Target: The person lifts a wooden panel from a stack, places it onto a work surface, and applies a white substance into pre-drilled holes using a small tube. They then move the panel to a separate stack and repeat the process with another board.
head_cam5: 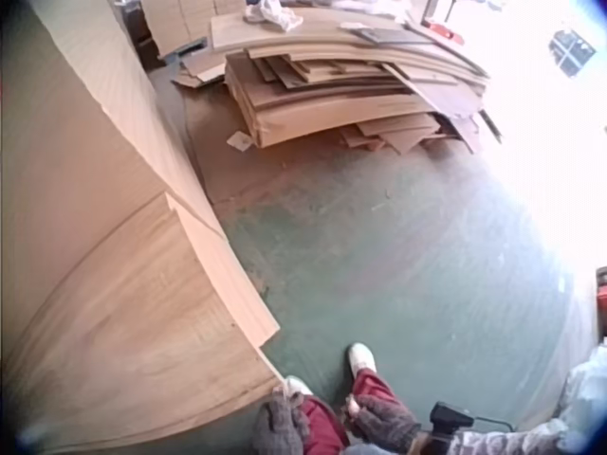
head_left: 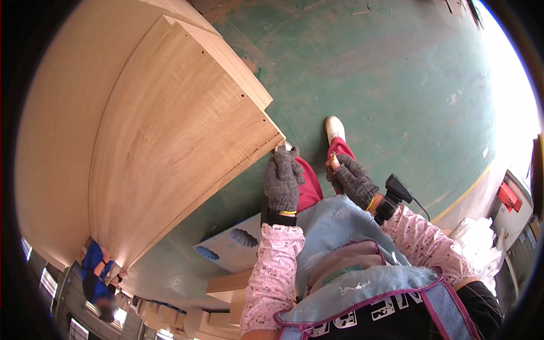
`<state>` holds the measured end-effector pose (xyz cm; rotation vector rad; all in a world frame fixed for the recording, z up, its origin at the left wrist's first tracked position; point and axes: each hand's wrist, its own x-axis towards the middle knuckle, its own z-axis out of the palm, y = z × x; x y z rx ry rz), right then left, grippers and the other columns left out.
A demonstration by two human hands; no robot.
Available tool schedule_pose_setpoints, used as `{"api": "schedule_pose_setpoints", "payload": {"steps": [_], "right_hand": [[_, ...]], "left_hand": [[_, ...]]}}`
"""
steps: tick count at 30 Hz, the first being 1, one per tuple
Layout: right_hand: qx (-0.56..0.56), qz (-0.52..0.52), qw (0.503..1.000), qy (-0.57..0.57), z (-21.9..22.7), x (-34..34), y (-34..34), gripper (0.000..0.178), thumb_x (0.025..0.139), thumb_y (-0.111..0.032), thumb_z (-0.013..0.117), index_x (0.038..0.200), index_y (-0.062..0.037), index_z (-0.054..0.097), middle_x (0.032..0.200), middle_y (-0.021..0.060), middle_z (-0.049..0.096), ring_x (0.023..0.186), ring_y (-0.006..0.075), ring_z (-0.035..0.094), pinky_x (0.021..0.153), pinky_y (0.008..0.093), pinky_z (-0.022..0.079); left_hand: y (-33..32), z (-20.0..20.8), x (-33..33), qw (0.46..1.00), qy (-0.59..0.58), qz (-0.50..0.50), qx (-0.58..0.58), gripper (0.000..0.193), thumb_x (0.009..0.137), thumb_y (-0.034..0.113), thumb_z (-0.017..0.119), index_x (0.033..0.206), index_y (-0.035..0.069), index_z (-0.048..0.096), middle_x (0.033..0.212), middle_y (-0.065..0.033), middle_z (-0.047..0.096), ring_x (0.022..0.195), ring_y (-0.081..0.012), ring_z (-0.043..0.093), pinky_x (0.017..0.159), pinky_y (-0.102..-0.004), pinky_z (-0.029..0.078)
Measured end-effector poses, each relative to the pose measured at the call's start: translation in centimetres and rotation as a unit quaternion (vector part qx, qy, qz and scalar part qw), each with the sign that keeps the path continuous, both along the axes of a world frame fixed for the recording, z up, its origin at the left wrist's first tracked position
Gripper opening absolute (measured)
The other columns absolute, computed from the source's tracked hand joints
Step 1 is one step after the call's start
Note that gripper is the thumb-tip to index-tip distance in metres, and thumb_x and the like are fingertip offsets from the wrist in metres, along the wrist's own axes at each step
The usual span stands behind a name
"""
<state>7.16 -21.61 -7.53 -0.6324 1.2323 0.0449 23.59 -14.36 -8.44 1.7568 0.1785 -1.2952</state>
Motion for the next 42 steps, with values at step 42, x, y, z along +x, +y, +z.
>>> {"api": "schedule_pose_setpoints", "payload": {"steps": [42], "right_hand": [[-0.116,-0.031,0.984,-0.135,0.0,7.7,-1.8,0.034,0.088,-0.015,0.067,0.119,-0.0021,0.06,0.1,0.0047,0.065,0.088,0.0102,0.06,0.081,0.0256,0.049]], "left_hand": [[1.1,1.7,-0.3,0.949,-0.281,-0.136,0.04,0.04,0.095,0.039,0.053,0.093,0.002,0.067,0.063,-0.0067,0.058,0.049,-0.0139,0.054,0.043,-0.0292,0.039]]}}
